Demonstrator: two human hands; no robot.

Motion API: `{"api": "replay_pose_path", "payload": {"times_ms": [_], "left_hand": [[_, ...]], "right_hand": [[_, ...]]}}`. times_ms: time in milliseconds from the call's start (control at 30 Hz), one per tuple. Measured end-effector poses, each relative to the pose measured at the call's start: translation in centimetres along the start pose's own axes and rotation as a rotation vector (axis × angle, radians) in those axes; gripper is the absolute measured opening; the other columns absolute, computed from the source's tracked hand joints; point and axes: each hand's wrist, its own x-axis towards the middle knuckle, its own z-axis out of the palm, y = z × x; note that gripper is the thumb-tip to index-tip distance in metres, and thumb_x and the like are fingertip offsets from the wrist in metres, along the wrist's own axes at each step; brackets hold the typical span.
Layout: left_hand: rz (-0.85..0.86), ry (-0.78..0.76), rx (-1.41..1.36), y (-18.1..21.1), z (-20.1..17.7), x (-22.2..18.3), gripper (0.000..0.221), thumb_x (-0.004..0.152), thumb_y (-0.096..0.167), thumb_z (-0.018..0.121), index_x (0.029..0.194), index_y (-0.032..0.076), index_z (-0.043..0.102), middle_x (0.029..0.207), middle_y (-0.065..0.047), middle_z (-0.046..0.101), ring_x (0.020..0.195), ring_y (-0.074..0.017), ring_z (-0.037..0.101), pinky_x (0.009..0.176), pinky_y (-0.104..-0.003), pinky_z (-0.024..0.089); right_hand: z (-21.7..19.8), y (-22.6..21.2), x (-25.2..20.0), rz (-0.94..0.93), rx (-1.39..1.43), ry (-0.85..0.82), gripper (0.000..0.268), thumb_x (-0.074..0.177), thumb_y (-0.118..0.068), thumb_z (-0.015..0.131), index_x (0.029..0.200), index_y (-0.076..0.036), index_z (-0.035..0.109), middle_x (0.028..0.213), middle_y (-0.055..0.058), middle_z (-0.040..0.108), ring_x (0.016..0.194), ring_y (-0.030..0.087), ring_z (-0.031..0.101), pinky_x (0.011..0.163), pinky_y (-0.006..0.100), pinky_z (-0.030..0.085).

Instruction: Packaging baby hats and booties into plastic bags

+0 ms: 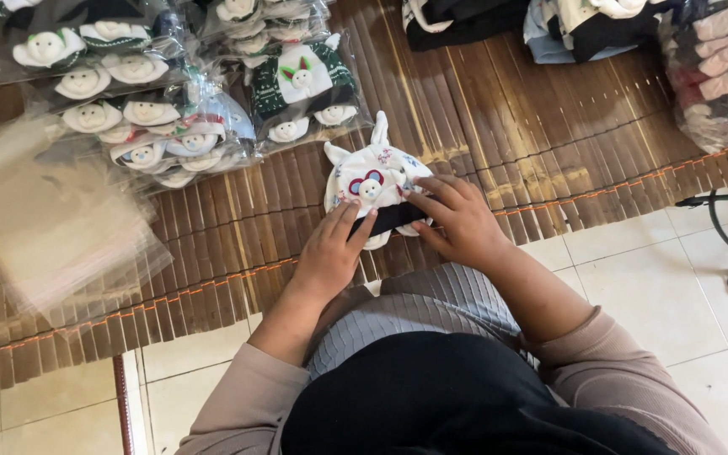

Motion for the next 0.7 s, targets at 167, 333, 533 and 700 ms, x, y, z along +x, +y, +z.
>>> {"api": "replay_pose_path", "payload": {"times_ms": [167, 333, 533, 700], "left_hand": [[0.032, 0.081, 0.001, 0.1, -1.0, 0.4, 0.041, 0.099, 0.007, 0.055, 0.141, 0.008, 0.059, 0.128, -0.021, 0.06, 0.123, -0.0392, 0.061, 0.102, -0.048, 0.052], [0.022, 0.171, 0.057, 0.4, -0.9, 0.1, 0.027, 0.102, 0.007, 0.058, 0.128, 0.007, 0.064, 0.12, -0.019, 0.062, 0.117, -0.0378, 0.065, 0.095, -0.047, 0.057], [0.022, 0.234, 0.011, 0.4, -2.0, 0.6, 0.003, 0.1, 0.004, 0.06, 0.102, 0.003, 0.061, 0.103, -0.017, 0.062, 0.107, -0.0364, 0.068, 0.087, -0.045, 0.059], [0.02, 0.251, -0.018, 0.2, -0.7, -0.2, 0.007, 0.095, 0.007, 0.062, 0.089, 0.008, 0.06, 0.101, -0.013, 0.061, 0.106, -0.0354, 0.068, 0.085, -0.043, 0.058]], "right_hand": [[2.3, 1.4, -2.2, 0.016, -0.245, -0.153, 0.04, 0.096, -0.047, 0.065, 0.13, -0.026, 0.068, 0.131, 0.0, 0.066, 0.125, 0.022, 0.06, 0.098, 0.04, 0.042], [1.2, 1.3, -2.1, -0.016, -0.227, -0.166, 0.039, 0.097, -0.048, 0.064, 0.129, -0.027, 0.067, 0.129, -0.001, 0.066, 0.126, 0.023, 0.06, 0.095, 0.039, 0.043], [1.3, 1.4, -2.7, -0.042, -0.126, -0.123, 0.033, 0.102, -0.036, 0.056, 0.13, -0.023, 0.069, 0.133, 0.006, 0.064, 0.124, 0.031, 0.06, 0.087, 0.042, 0.047], [2.6, 2.4, -4.1, -0.104, -0.036, 0.0, 0.021, 0.103, -0.024, 0.058, 0.109, -0.013, 0.075, 0.11, 0.007, 0.069, 0.107, 0.03, 0.068, 0.084, 0.037, 0.054]]}}
